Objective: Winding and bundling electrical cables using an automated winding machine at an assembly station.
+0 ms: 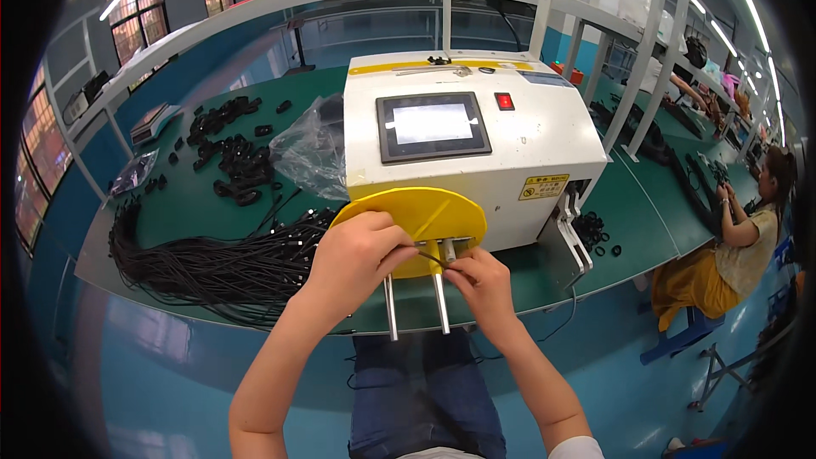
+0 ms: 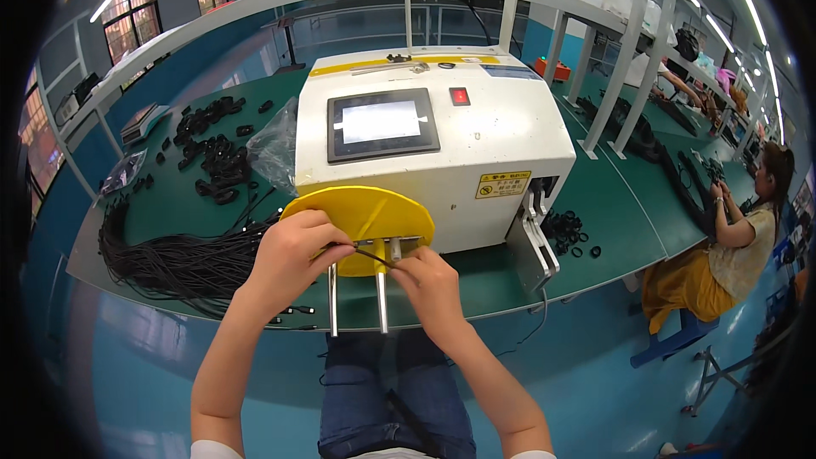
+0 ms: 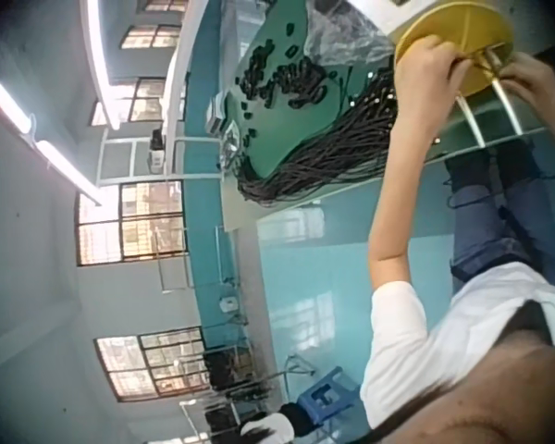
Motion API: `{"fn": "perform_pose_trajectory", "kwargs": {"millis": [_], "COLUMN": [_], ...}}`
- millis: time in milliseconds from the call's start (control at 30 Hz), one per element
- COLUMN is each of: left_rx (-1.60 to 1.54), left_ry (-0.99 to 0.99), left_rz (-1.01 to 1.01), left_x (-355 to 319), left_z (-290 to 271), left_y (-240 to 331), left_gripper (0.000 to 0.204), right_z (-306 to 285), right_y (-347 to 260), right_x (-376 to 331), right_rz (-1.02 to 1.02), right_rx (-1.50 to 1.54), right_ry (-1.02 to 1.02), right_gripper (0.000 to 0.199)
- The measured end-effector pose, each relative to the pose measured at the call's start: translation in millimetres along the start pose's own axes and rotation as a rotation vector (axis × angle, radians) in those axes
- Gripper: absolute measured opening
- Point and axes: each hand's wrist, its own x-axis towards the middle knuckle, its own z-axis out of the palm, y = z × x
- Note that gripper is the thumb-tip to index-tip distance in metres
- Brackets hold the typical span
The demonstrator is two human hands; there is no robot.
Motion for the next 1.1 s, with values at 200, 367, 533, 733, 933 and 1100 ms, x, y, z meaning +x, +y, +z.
{"fn": "perform_pose_trajectory", "kwargs": {"millis": [200,367,533,733,933,1100], "left_rx": [0.168,0.173,0.129,-0.050,-0.088,-0.062], "left_ry": [0.129,0.167,0.162,0.125,0.109,0.093], "left_rz": [-0.031,-0.052,-0.101,-0.297,-0.284,-0.324], "left_x": [0.3,-1.6,-6.2,-36.1,-84.7,-101.4], "left_z": [24.7,24.1,11.3,-13.4,-4.5,-11.3], "left_y": [4.1,5.5,3.7,-18.3,-57.3,-65.5], "left_gripper": [0.010,0.010,0.009,0.007,0.006,0.005], "right_z": [15.6,13.0,9.9,10.7,3.5,-10.0], "right_y": [20.5,18.7,19.5,21.9,19.7,24.0], "right_x": [-2.5,0.1,5.2,8.2,8.9,6.0], "right_rz": [0.138,0.009,-0.048,-0.058,-0.082,-0.120], "right_rx": [0.107,0.049,0.002,-0.020,-0.101,-0.107], "right_ry": [0.109,0.173,0.192,0.177,0.141,0.135], "right_gripper": [0.014,0.014,0.013,0.012,0.012,0.012]}}
